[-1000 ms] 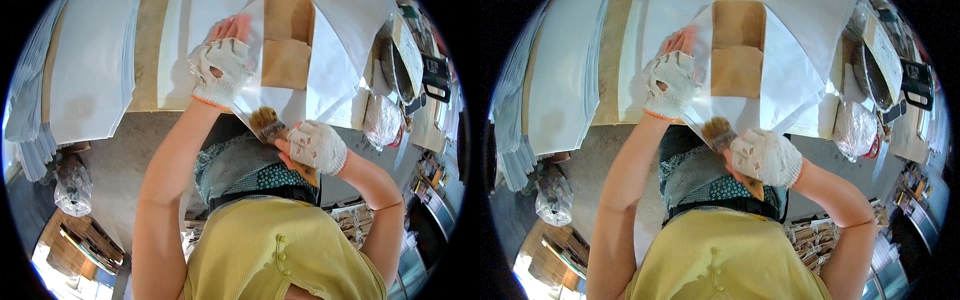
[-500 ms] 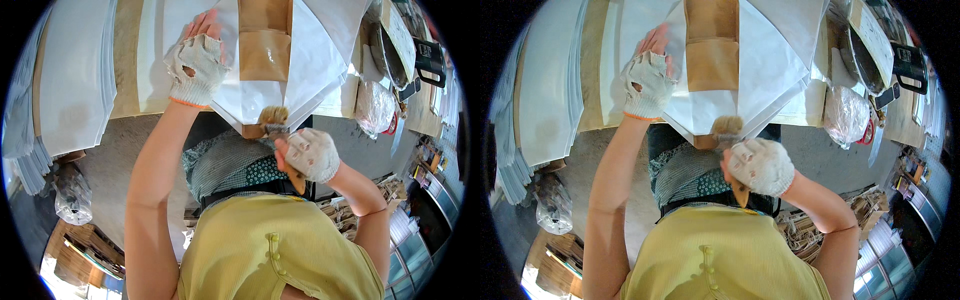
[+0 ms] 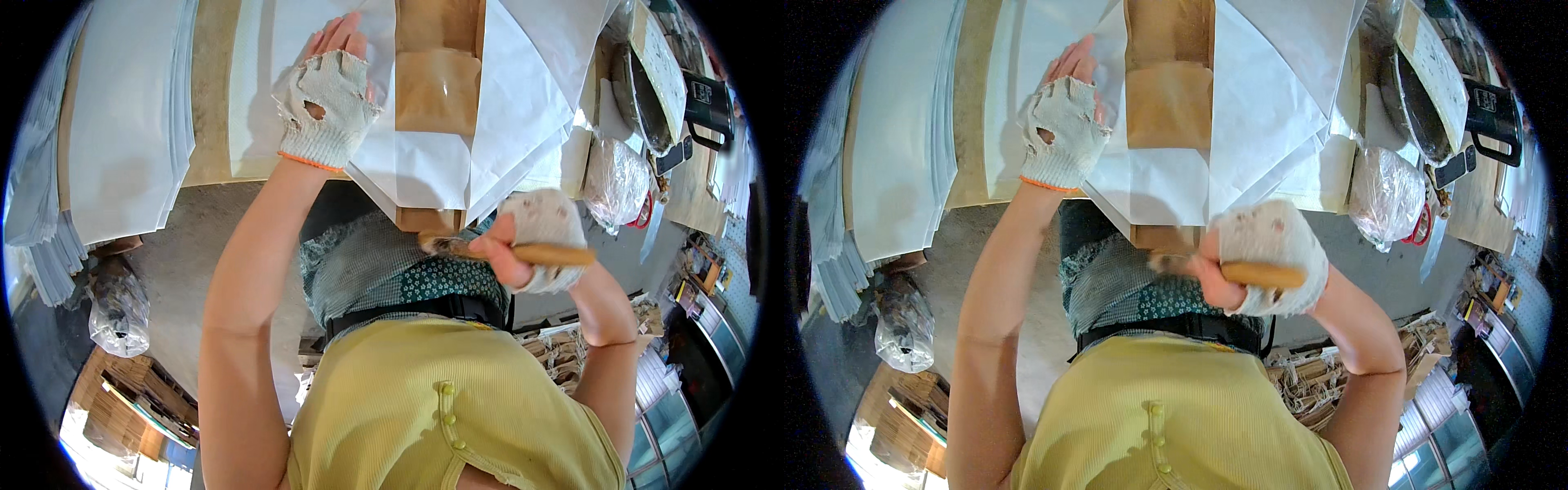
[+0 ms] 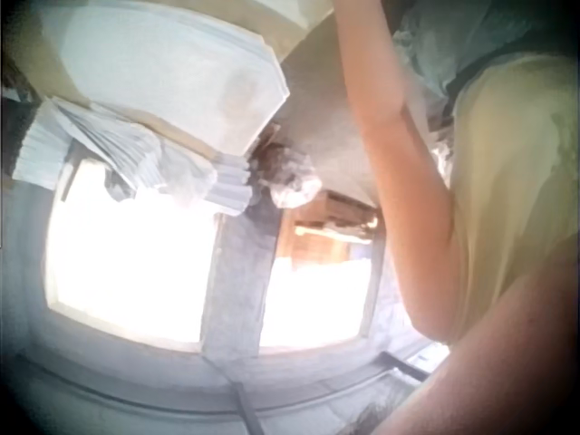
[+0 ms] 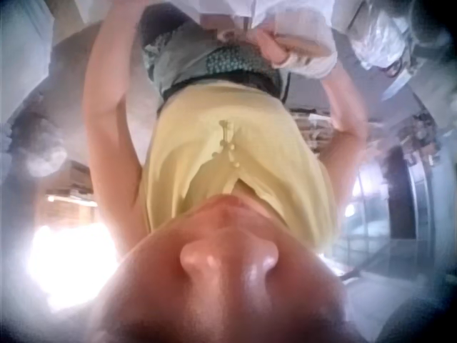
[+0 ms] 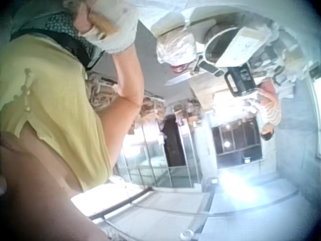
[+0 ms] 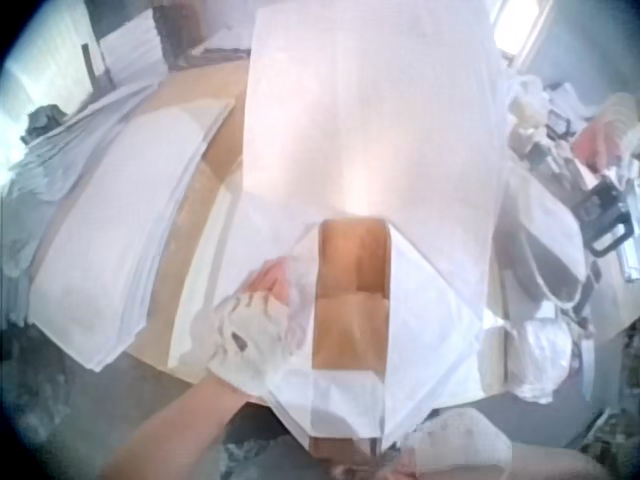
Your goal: The person repeatedly opens a brown paper bag, applies glue to its inner seam with a brush, and folds the white paper flaps inward to seal the bag. This cycle is performed multiple times on successive bags.
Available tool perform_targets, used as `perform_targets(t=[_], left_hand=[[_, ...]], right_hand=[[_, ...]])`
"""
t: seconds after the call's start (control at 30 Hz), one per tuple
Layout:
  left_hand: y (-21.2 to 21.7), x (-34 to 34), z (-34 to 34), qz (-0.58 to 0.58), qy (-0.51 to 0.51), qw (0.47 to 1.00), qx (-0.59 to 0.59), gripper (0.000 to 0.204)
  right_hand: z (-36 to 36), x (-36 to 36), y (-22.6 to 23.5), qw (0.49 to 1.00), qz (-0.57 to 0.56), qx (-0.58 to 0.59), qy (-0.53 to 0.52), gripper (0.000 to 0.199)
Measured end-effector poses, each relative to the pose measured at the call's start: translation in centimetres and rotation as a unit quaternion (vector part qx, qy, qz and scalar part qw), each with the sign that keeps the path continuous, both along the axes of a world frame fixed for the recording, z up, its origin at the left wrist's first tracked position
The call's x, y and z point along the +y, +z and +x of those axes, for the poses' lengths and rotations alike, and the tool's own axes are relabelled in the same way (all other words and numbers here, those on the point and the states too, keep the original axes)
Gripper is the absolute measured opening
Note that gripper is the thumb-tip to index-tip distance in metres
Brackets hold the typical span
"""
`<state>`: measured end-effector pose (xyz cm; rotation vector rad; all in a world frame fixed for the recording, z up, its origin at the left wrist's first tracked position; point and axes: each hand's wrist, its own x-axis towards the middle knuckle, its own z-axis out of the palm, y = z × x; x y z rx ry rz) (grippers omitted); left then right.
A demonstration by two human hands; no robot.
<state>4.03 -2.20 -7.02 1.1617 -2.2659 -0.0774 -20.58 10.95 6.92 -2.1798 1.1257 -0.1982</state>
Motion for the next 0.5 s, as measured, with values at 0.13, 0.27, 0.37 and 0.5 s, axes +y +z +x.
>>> perform_targets(t=[0.13,0.27,0.37,0.5], left_hand=[[0.4,0.5,-0.2,0.028,-0.003,0.999,-0.019,0.058],[1.2,1.8,0.4,0.060,0.007,0.998,-0.032,0.065],[2.3,4.7,1.3,0.085,-0.002,0.996,-0.008,0.069],[1.3,5.5,1.0,0.075,0.007,0.997,0.008,0.069]], right_hand=[[3.9,-2.4,-1.6,0.993,-0.055,-0.103,0.013,0.018],[2.9,-1.0,-0.9,0.980,0.059,-0.174,0.072,0.016],[-3.0,-1.3,-2.2,0.971,0.034,-0.118,-0.204,0.023],[-1.6,-4.7,-4.1,0.817,0.041,-0.233,-0.526,0.035]])
